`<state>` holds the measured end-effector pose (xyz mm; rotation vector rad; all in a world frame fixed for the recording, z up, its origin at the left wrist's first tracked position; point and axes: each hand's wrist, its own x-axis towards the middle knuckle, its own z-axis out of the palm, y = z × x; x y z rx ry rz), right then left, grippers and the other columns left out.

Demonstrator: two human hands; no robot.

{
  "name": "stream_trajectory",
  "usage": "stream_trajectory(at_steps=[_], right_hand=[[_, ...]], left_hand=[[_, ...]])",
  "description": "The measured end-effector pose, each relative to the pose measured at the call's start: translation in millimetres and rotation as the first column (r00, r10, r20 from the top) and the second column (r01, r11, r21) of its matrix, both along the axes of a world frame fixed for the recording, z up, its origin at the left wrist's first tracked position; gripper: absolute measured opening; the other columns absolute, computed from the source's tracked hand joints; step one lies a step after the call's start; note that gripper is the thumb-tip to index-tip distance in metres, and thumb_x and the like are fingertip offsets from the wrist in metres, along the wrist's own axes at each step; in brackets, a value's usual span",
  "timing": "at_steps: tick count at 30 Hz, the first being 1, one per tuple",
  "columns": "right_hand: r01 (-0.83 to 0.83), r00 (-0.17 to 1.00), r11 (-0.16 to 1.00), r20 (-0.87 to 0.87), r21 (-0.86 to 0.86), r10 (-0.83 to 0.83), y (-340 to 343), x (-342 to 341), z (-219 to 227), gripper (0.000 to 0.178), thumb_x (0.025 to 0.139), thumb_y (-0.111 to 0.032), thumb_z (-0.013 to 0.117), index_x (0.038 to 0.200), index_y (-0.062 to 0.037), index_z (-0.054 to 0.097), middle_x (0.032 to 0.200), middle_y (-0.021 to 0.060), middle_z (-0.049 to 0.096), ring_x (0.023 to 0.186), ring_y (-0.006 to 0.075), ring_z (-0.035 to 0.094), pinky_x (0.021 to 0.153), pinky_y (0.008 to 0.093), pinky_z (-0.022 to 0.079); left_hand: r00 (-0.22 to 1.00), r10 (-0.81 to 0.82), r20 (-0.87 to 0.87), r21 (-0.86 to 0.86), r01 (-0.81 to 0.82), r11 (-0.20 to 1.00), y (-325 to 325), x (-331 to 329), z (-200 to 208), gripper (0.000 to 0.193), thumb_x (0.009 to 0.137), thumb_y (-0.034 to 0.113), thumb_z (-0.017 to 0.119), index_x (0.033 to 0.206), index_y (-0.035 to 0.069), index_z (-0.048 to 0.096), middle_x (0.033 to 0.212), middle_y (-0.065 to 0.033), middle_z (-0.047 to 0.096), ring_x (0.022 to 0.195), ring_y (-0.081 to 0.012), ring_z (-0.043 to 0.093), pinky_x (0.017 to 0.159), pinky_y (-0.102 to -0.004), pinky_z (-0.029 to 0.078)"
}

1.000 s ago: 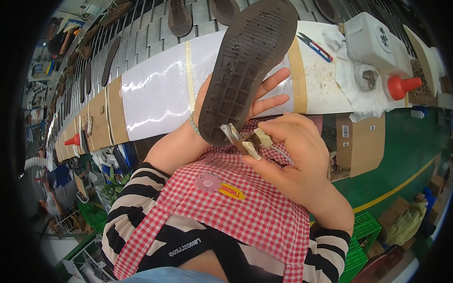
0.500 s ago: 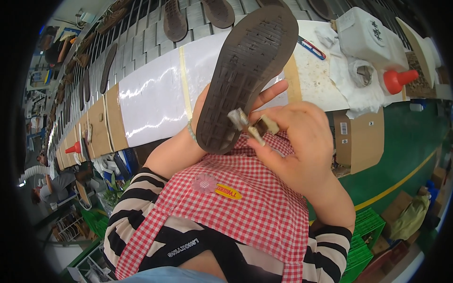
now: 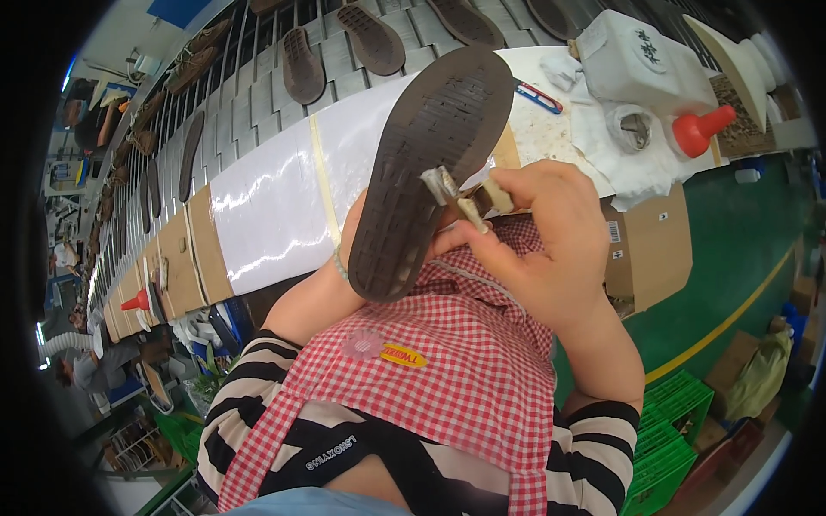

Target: Apply adhesive to shoe soles and place them on a production line conveyor belt.

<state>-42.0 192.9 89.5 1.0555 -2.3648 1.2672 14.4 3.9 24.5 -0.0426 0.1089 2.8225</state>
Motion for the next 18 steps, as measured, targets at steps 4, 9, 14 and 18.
stream_trajectory(at_steps=[4, 9, 14, 18], right_hand=[[0.049, 0.998, 0.998, -0.041, 0.030, -0.047, 7.1, -13.6, -3.2, 0.044, 0.066, -0.009, 0.086, 0.106, -0.0029, 0.068, 0.089, 0.0077, 0.064, 0.083, 0.0245, 0.061, 0.077, 0.0349, 0.050], [0.075, 0.997, 0.996, 0.023, -0.042, -0.074, 11.6, -16.9, -1.2, 0.042, 0.067, -0.008, 0.085, 0.105, -0.0037, 0.068, 0.091, 0.0076, 0.065, 0.083, 0.0232, 0.062, 0.078, 0.0344, 0.049], [0.103, 0.995, 0.995, -0.018, 0.001, -0.103, 20.7, -29.6, 0.7, 0.040, 0.069, -0.007, 0.083, 0.106, -0.0036, 0.068, 0.093, 0.0073, 0.066, 0.085, 0.0222, 0.062, 0.078, 0.0336, 0.049], [0.102, 0.995, 0.995, -0.006, -0.014, -0.102, 24.6, -34.3, 6.6, 0.040, 0.070, -0.007, 0.083, 0.107, -0.0032, 0.068, 0.095, 0.0083, 0.067, 0.086, 0.0220, 0.062, 0.079, 0.0335, 0.050]], left_hand=[[1.000, -0.022, 0.011, 0.016, 0.021, 1.000, -2.3, 4.5, 1.0, 0.050, 0.109, 0.028, 0.031, 0.149, 0.000, 0.039, 0.152, -0.0226, 0.042, 0.145, -0.0387, 0.035, 0.120, -0.0589, 0.030], [0.997, -0.029, 0.076, -0.022, 0.031, 0.999, -2.9, 6.7, 2.9, 0.052, 0.109, 0.033, 0.033, 0.151, 0.003, 0.039, 0.153, -0.0212, 0.042, 0.147, -0.0425, 0.029, 0.115, -0.0707, 0.026], [0.993, -0.120, -0.013, 0.160, 0.121, 0.980, -10.4, 7.3, -11.7, 0.053, 0.109, 0.034, 0.030, 0.153, 0.005, 0.037, 0.156, -0.0204, 0.037, 0.149, -0.0480, 0.020, 0.110, -0.0792, 0.022], [0.986, -0.161, -0.032, 0.285, 0.164, 0.945, -14.0, 8.2, -19.5, 0.055, 0.109, 0.036, 0.026, 0.155, 0.006, 0.033, 0.159, -0.0216, 0.031, 0.148, -0.0524, 0.015, 0.105, -0.0838, 0.020]])
